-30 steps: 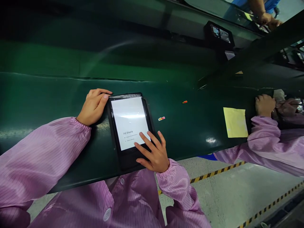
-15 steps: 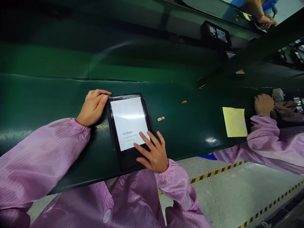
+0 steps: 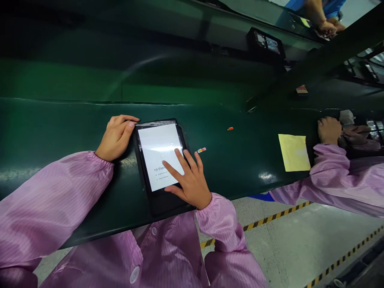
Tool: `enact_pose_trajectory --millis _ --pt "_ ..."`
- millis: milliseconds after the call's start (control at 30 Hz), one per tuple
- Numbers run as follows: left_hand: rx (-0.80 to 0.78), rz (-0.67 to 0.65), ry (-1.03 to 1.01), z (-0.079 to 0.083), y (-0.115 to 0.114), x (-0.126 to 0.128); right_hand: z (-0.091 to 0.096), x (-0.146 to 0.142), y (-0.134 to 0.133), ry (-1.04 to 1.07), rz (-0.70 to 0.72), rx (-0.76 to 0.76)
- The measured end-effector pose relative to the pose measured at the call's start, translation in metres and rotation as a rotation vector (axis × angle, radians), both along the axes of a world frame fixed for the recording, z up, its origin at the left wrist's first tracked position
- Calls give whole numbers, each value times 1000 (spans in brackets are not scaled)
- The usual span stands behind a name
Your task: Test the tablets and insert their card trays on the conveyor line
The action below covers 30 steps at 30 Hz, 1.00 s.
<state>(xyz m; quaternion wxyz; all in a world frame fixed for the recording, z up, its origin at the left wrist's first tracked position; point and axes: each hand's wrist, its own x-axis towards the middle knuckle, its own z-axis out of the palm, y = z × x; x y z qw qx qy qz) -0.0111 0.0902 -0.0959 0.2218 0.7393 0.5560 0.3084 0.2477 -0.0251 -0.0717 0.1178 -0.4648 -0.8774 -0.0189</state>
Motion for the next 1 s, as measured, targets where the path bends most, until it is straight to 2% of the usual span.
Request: enact_pose_trajectory --millis 100,200,267,333,467,533,600,733,900,1000 --pt "2 -7 0 -1 1 -1 3 -5 24 -27 -31 -17" --pt "2 -7 -1 -1 0 -1 3 -1 37 27 -124 54" --pt "4 -10 0 -1 0 -1 3 4 37 87 -215 107" --pt "7 -12 3 0 0 -1 2 7 32 129 -233 107" --pt "16 -10 0 0 0 -1 -1 7 23 60 -60 5" --pt "19 -9 1 0 -1 -1 -3 10 21 70 -109 11" --pt "18 -8 9 0 -1 -1 -5 15 17 156 -223 44" --pt "20 -13 18 0 0 0 -7 28 -4 299 -303 -31" --pt "19 19 -51 1 0 0 -16 32 -55 313 -397 -211" --pt "-15 58 -173 3 -2 1 -26 31 -78 256 -354 -239"
